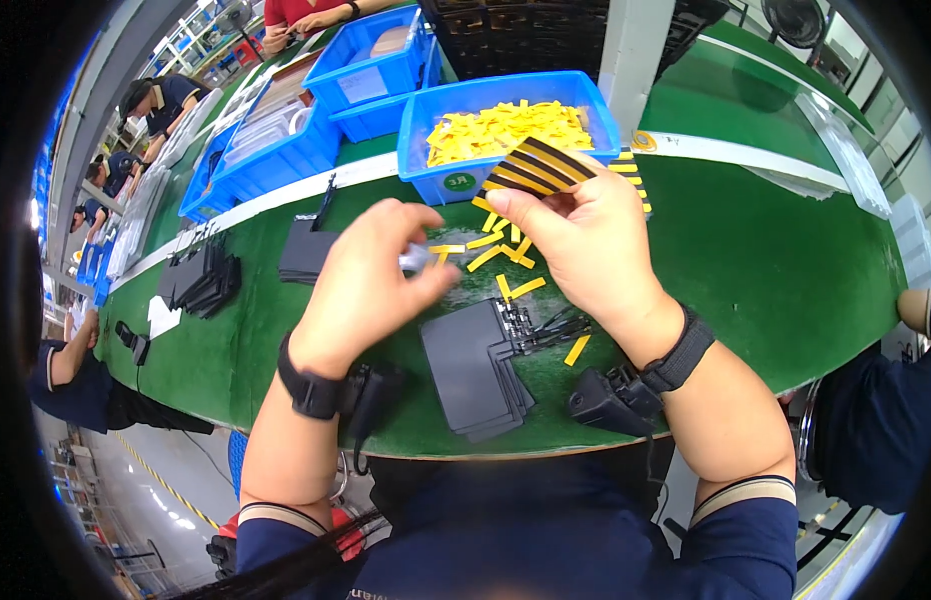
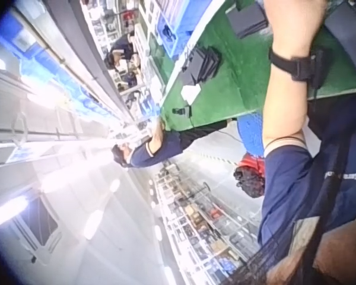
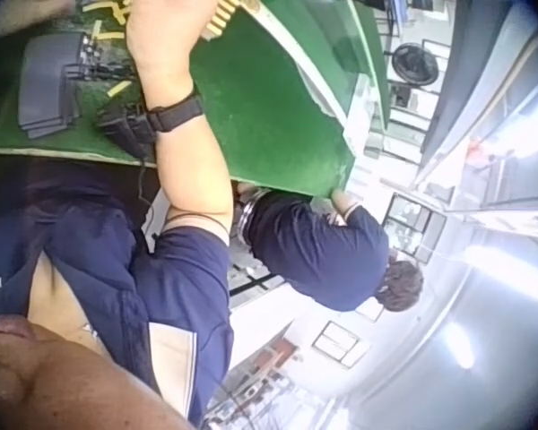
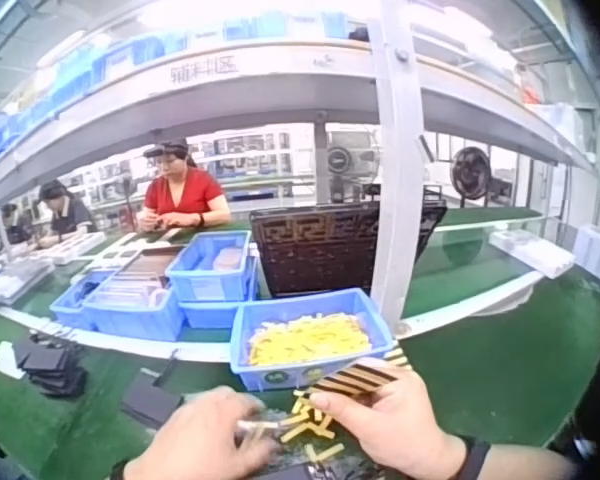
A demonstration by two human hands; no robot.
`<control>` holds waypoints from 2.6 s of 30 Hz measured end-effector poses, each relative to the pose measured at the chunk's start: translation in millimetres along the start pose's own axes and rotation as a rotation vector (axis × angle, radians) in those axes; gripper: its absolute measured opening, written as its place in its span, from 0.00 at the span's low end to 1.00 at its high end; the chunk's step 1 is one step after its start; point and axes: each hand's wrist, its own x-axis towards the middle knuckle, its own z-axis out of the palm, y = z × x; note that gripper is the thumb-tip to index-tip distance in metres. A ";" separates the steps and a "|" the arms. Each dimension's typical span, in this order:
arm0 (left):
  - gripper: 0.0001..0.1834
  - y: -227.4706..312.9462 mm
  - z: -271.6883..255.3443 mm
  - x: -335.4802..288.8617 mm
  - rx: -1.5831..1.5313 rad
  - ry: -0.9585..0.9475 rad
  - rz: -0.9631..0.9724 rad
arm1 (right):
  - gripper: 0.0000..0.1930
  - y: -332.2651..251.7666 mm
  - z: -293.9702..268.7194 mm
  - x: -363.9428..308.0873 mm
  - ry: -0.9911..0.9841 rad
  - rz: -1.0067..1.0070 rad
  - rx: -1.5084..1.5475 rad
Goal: Manually applying small yellow adhesive strips or markers to black electronic housings.
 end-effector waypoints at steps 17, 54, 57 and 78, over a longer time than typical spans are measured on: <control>0.11 20.6 7.8 -6.2 -0.989 -0.121 -0.317 | 0.10 -14.9 2.9 -14.0 -0.092 -0.401 -0.479; 0.12 26.6 12.6 -9.7 -1.034 -0.021 -0.304 | 0.09 1.1 10.6 -12.0 0.073 -0.297 -0.547; 0.12 26.1 10.4 -8.8 -1.023 -0.039 -0.300 | 0.10 -4.1 12.4 -12.4 0.116 -0.190 -0.458; 0.12 21.9 10.2 -7.0 -1.226 0.070 -0.304 | 0.10 -21.9 5.8 -13.3 -0.132 -0.716 -0.782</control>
